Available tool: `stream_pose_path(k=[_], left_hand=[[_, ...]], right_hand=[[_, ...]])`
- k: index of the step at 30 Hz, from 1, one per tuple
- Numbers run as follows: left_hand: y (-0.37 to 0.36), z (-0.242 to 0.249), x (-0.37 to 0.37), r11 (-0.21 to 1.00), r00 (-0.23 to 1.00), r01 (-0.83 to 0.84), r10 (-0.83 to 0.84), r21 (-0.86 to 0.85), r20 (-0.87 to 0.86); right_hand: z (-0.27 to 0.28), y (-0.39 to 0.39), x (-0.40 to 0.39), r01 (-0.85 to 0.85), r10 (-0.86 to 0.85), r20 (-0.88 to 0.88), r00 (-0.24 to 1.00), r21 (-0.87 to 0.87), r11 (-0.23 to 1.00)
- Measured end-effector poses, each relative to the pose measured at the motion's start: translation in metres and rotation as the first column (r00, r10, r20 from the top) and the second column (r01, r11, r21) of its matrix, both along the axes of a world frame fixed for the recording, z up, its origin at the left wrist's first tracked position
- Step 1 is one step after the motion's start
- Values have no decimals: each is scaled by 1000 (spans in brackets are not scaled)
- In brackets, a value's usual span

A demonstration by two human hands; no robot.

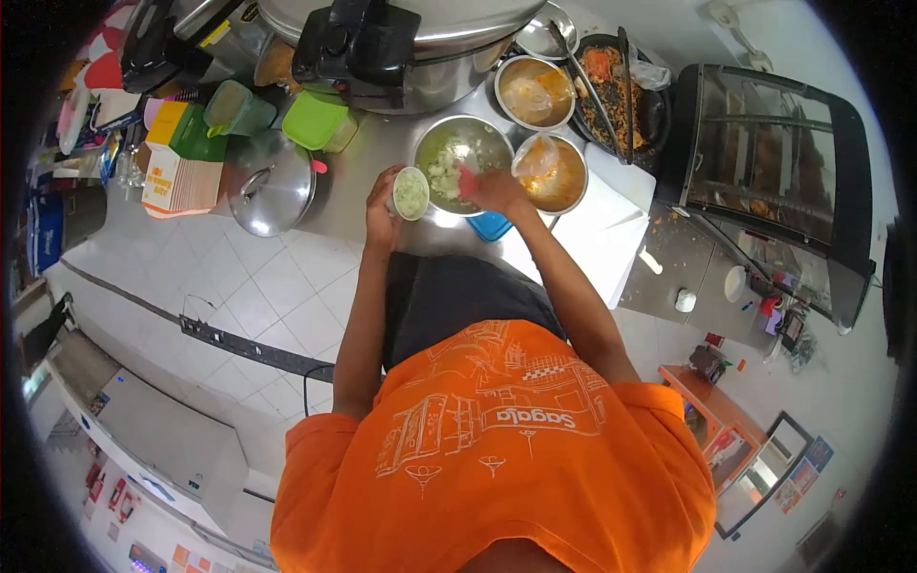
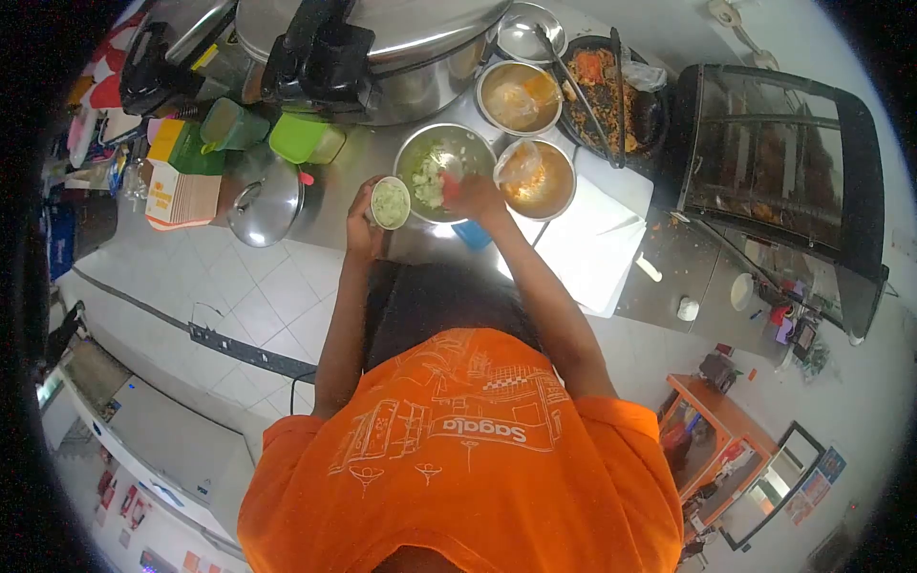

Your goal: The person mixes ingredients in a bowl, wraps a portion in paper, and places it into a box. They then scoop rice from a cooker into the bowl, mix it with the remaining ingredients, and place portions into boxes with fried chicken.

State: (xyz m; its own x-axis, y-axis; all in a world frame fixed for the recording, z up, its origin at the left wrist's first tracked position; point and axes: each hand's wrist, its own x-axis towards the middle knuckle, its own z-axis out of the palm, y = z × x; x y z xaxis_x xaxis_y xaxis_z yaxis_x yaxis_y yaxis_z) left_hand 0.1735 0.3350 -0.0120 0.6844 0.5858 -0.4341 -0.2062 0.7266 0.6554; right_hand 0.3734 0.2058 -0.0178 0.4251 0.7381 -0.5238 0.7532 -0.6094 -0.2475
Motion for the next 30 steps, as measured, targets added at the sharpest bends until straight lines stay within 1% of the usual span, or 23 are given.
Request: stream_pose_path(k=[2, 3, 5, 6, 8, 9, 10, 12, 13, 14, 15, 16, 17, 19, 20, 22, 23, 24, 25, 26, 27, 28, 30], left_hand=[[14, 1, 6, 998, 998, 47, -45, 41, -33], [22, 2, 8, 997, 997, 71, -70, 38, -38], [35, 7, 11, 993, 994, 108, -106, 45, -40], [41, 9, 12, 992, 989, 122, -119, 25, -86], [47, 14, 15, 990, 982, 139, -136, 13, -131], [47, 11, 14, 992, 984, 123, -119, 26, -130], [46, 7, 12, 993, 986, 109, -103, 37, -129], [48, 4, 12, 992, 986, 113, -106, 51, -132], [47, 5, 11, 992, 986, 108, -100, 58, -137], [46, 7, 9, 992, 985, 114, -105, 60, -135], [43, 18, 9, 992, 989, 74, -60, 103, -137], [41, 27, 10, 989, 990, 35, -15, 144, -138], [40, 27, 12, 988, 990, 41, -21, 146, -139], [38, 25, 14, 867, 967, 60, 72, 494, -245], [36, 25, 17, 867, 967, 65, 68, 494, -246], [28, 35, 33, 893, 960, -9, 134, 450, -247], [21, 36, 43, 893, 961, -6, 130, 449, -246], [13, 31, 54, 931, 976, -69, 138, 357, -171], [5, 28, 65, 959, 984, -122, 152, 255, -98], [-1, 31, 76, 961, 985, -114, 142, 253, -97], [-5, 37, 88, 979, 974, -204, 203, 6, -100], [-8, 41, 99, 930, 959, -280, 257, -240, -119], [-13, 50, 109, 932, 959, -274, 246, -238, -144]], right_hand=[[15, 14, -1, 46, -53, -132, 990, -53, 998], [10, 13, -1, 50, -56, -133, 989, -49, 998], [2, 15, 1, 233, -172, -314, 934, 170, 958], [1, 17, 3, 237, -173, -313, 934, 177, 955], [-1, 21, 8, 446, -292, -590, 753, 130, 886], [-4, 27, 10, 369, -227, -528, 818, 179, 912], [-6, 27, 11, 375, -230, -528, 818, 184, 909], [-11, 25, 16, 499, -294, -694, 657, 109, 860], [-13, 23, 15, 504, -297, -693, 657, 111, 856], [-16, 22, 15, 582, -301, -777, 553, 102, 806], [-12, 22, 15, 655, -291, -849, 441, 83, 751], [-7, 20, 18, 659, -291, -849, 440, 85, 748], [-2, 18, 23, 630, -315, -831, 459, 54, 775], [19, 15, 28, 603, -336, -813, 476, 23, 797], [27, 11, 29, 605, -307, -820, 483, 59, 794], [40, 7, 26, 609, -280, -825, 491, 96, 787], [46, 4, 22, 508, -177, -689, 703, 311, 803], [53, 1, 15, 354, -79, -496, 865, 491, 796], [74, 1, -3, 359, -86, -495, 865, 489, 795], [106, 7, -30, 221, -156, -172, 973, 480, 849], [124, 12, -53, 97, -186, 176, 967, 418, 903], [113, 10, -68, 111, -216, 203, 955, 429, 896], [103, 2, -70, 116, -227, 211, 951, 435, 893]])
